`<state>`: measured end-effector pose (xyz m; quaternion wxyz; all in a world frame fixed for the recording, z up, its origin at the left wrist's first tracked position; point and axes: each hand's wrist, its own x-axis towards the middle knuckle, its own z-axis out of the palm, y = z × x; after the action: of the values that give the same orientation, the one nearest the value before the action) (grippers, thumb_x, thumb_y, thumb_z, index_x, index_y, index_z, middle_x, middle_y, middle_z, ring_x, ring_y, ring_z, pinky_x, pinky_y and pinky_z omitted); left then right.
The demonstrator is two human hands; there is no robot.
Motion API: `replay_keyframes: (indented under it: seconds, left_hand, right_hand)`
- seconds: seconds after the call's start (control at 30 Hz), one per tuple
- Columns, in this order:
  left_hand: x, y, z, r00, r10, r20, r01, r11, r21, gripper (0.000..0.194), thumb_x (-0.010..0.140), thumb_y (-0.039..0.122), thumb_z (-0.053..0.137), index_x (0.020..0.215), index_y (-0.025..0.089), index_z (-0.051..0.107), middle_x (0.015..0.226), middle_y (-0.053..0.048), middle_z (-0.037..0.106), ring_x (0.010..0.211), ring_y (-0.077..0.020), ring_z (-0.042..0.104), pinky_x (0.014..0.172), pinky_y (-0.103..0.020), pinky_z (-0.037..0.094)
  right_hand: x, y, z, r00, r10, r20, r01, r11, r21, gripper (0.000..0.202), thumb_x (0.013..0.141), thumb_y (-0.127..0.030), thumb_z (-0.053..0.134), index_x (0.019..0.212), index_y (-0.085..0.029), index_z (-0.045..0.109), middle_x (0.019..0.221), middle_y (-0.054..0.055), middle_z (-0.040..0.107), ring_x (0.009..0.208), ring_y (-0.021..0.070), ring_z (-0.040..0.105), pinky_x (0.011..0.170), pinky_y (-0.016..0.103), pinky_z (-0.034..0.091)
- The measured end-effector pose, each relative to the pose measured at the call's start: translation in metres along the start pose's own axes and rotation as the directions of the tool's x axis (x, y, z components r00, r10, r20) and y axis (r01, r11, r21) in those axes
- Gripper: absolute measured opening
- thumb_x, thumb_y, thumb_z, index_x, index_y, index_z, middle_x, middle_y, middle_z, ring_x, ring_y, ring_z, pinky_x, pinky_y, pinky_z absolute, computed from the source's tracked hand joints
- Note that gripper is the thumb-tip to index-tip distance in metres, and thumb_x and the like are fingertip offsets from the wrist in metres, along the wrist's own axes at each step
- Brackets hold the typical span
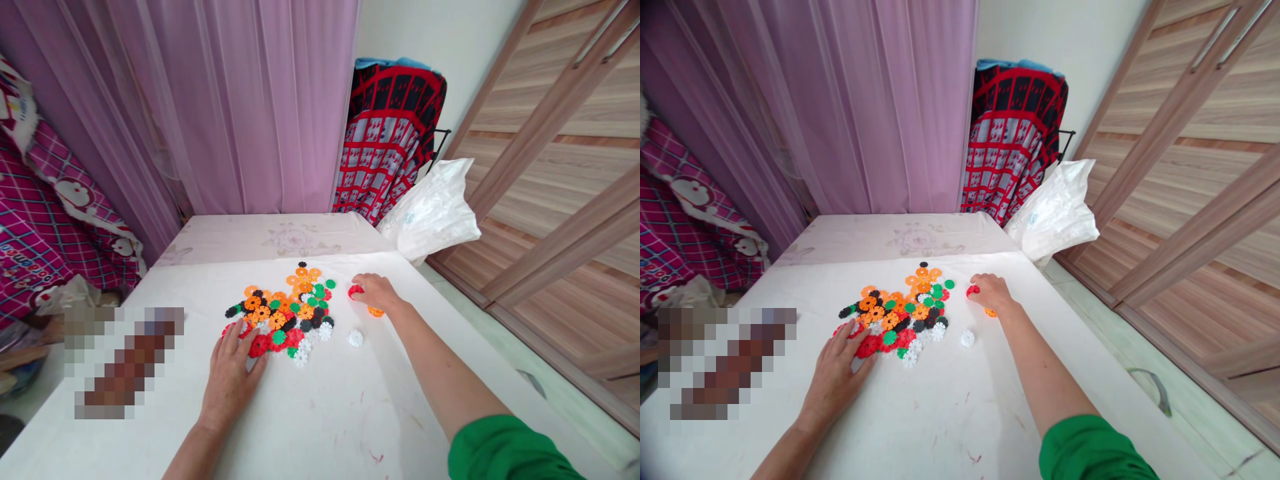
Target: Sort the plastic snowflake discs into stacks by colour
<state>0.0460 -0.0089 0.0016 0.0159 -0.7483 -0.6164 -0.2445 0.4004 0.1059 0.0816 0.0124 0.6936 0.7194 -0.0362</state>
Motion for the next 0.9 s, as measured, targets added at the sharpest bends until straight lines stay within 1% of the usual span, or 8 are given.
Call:
replay_keyframes:
  seconds: [0.17,0.37,0.47,0.53,0.6,0.67,0.73,0.9]
  left_hand:
    - [-0.001,-0.001,0.001,1.0,0.002,-0.004,-0.002,1.0,0.006,0.044,0.088,0.043,0.045,0.124,0.02,0.059,0.148,-0.016,0.041,0.135,-0.0309,0.039,0.11,-0.053,0.032]
    - [-0.001,-0.002,0.003,1.0,0.008,-0.02,-0.008,1.0,-0.016,0.044,0.088,0.043,0.047,0.124,0.021,0.059,0.148,-0.015,0.041,0.135,-0.0317,0.04,0.109,-0.054,0.032]
    - [-0.001,-0.001,0.004,1.0,0.002,-0.028,-0.003,1.0,-0.024,0.043,0.088,0.043,0.047,0.124,0.022,0.059,0.148,-0.014,0.041,0.135,-0.0315,0.04,0.109,-0.054,0.032]
    - [-0.001,0.0,0.003,1.0,0.005,-0.022,-0.005,1.0,-0.019,0.044,0.088,0.043,0.047,0.124,0.021,0.059,0.148,-0.015,0.042,0.135,-0.0315,0.04,0.11,-0.053,0.032]
    - [-0.001,0.0,0.003,1.0,0.004,-0.018,-0.005,1.0,-0.01,0.044,0.088,0.043,0.047,0.124,0.021,0.06,0.147,-0.016,0.042,0.135,-0.0315,0.04,0.109,-0.053,0.033]
    - [-0.001,0.0,0.002,1.0,-0.001,-0.02,0.001,1.0,-0.003,0.044,0.087,0.043,0.047,0.124,0.021,0.06,0.146,-0.015,0.043,0.134,-0.0316,0.041,0.109,-0.053,0.033]
    - [-0.001,0.0,0.002,1.0,-0.008,-0.022,0.007,1.0,-0.003,0.044,0.087,0.043,0.048,0.123,0.022,0.06,0.147,-0.015,0.043,0.134,-0.0319,0.042,0.108,-0.053,0.034]
    - [0.0,-0.001,0.003,1.0,-0.002,-0.022,0.002,1.0,-0.013,0.044,0.087,0.042,0.049,0.125,0.022,0.059,0.148,-0.013,0.042,0.135,-0.0306,0.039,0.11,-0.052,0.032]
  right_hand:
    - [0.001,-0.001,0.002,0.998,-0.007,0.06,0.007,1.0,-0.011,0.045,0.077,-0.034,0.056,0.121,-0.023,0.06,0.122,0.008,0.063,0.109,0.0249,0.057,0.085,0.033,0.04]
    - [0.003,-0.001,0.003,0.993,-0.022,0.115,0.024,1.0,-0.016,0.041,0.078,-0.028,0.055,0.118,-0.025,0.062,0.119,0.006,0.065,0.103,0.0205,0.06,0.079,0.027,0.041]
    - [0.001,-0.006,-0.003,0.997,-0.012,0.08,0.016,0.999,-0.048,0.043,0.078,-0.031,0.056,0.12,-0.024,0.062,0.12,0.008,0.064,0.105,0.0228,0.059,0.082,0.029,0.041]
    - [0.0,-0.014,-0.006,0.999,-0.046,0.024,0.048,0.997,-0.065,0.042,0.079,-0.033,0.056,0.12,-0.025,0.063,0.12,0.008,0.063,0.109,0.0239,0.057,0.087,0.031,0.04]
    - [0.0,-0.027,-0.008,0.994,-0.109,0.013,0.109,0.991,-0.071,0.036,0.082,-0.033,0.055,0.115,-0.027,0.066,0.117,0.007,0.065,0.11,0.0233,0.057,0.089,0.032,0.04]
    - [0.001,-0.043,-0.007,0.986,-0.154,0.063,0.158,0.985,-0.071,0.032,0.083,-0.032,0.055,0.112,-0.028,0.068,0.115,0.006,0.066,0.108,0.0229,0.059,0.087,0.031,0.041]
    - [0.003,-0.058,-0.004,0.98,-0.161,0.118,0.17,0.983,-0.074,0.031,0.083,-0.035,0.056,0.11,-0.026,0.069,0.113,0.009,0.067,0.105,0.0245,0.061,0.084,0.031,0.043]
    - [0.009,-0.079,0.0,0.979,-0.148,0.143,0.158,0.986,-0.062,0.035,0.081,-0.043,0.058,0.107,-0.023,0.068,0.115,0.012,0.065,0.1,0.0253,0.063,0.076,0.03,0.046]
